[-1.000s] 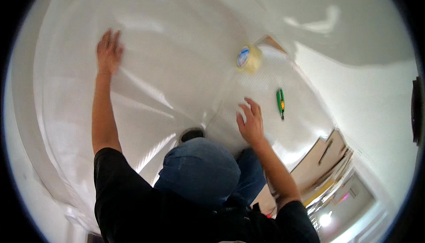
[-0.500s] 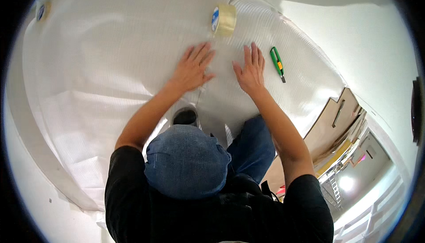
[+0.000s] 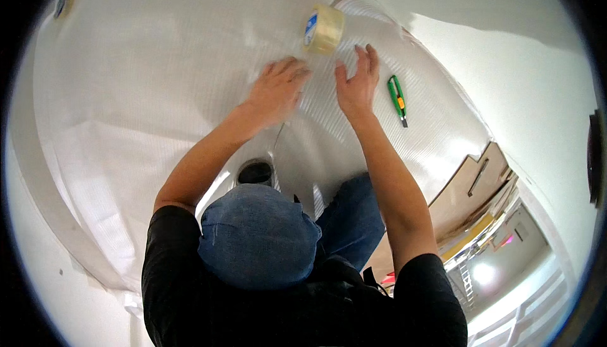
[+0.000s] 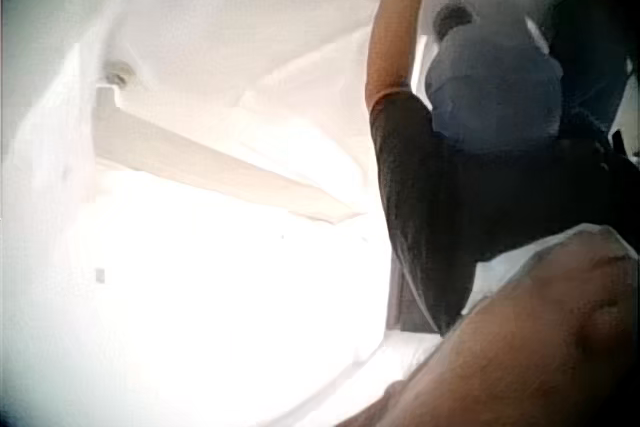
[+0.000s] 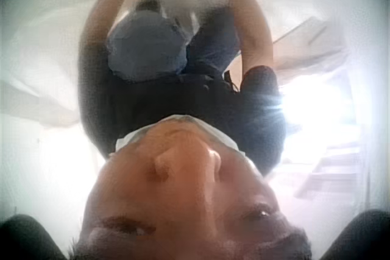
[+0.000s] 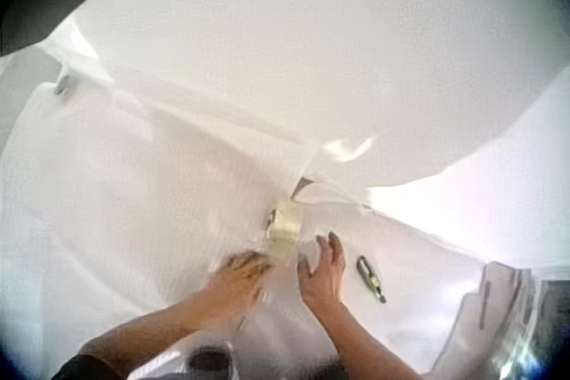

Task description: The person lays out a white underlayment sheet over wooden flooring, smoothing it by hand and securing the edges and seams with adhesive tape. They then cut the excess material using a utility knife while crawling across the floor.

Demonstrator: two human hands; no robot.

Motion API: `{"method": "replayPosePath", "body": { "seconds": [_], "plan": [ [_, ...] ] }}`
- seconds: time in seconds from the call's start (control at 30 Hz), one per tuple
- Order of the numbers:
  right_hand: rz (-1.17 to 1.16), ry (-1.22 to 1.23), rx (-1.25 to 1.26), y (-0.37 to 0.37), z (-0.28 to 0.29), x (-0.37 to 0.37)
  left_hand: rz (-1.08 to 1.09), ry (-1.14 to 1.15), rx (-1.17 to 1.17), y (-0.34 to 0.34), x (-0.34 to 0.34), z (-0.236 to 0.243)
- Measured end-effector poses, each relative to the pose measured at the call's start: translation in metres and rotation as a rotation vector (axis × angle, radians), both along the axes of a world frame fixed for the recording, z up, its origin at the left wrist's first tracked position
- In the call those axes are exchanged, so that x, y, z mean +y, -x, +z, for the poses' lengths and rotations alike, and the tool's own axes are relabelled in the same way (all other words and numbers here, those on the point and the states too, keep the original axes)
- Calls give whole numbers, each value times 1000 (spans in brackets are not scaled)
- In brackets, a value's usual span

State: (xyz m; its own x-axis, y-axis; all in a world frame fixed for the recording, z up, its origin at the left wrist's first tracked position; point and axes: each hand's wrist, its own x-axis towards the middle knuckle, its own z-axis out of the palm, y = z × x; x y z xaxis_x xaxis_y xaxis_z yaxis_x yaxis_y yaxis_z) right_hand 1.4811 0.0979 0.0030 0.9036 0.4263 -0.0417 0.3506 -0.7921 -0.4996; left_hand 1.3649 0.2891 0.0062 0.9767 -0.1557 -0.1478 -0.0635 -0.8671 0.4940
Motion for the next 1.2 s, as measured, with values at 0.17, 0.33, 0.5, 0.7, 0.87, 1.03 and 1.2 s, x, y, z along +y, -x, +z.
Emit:
{"method": "replayPosePath", "body": {
  "seconds": [0.17,0.33,0.5,0.7,0.87,1.03,1.2],
  "plan": [
    [-255,-491,428,-30,55,72,712,1769,724,-41,-4,-31],
    [-433,-652,756,-42,42,88,739,2142,843,-70,28,-42],
    [-407,-699,746,110,66,53,669,1876,804,-78,34,-40],
    [-153,-729,899,180,86,25,695,1795,917,-91,39,-32],
    [-279,-856,864,106,91,67,761,1631,944,-130,42,-19],
    [-367,-884,709,78,78,85,673,1679,927,-151,47,-39],
    [-139,-542,752,165,90,47,727,1598,895,-145,39,-27]
  ]
}}
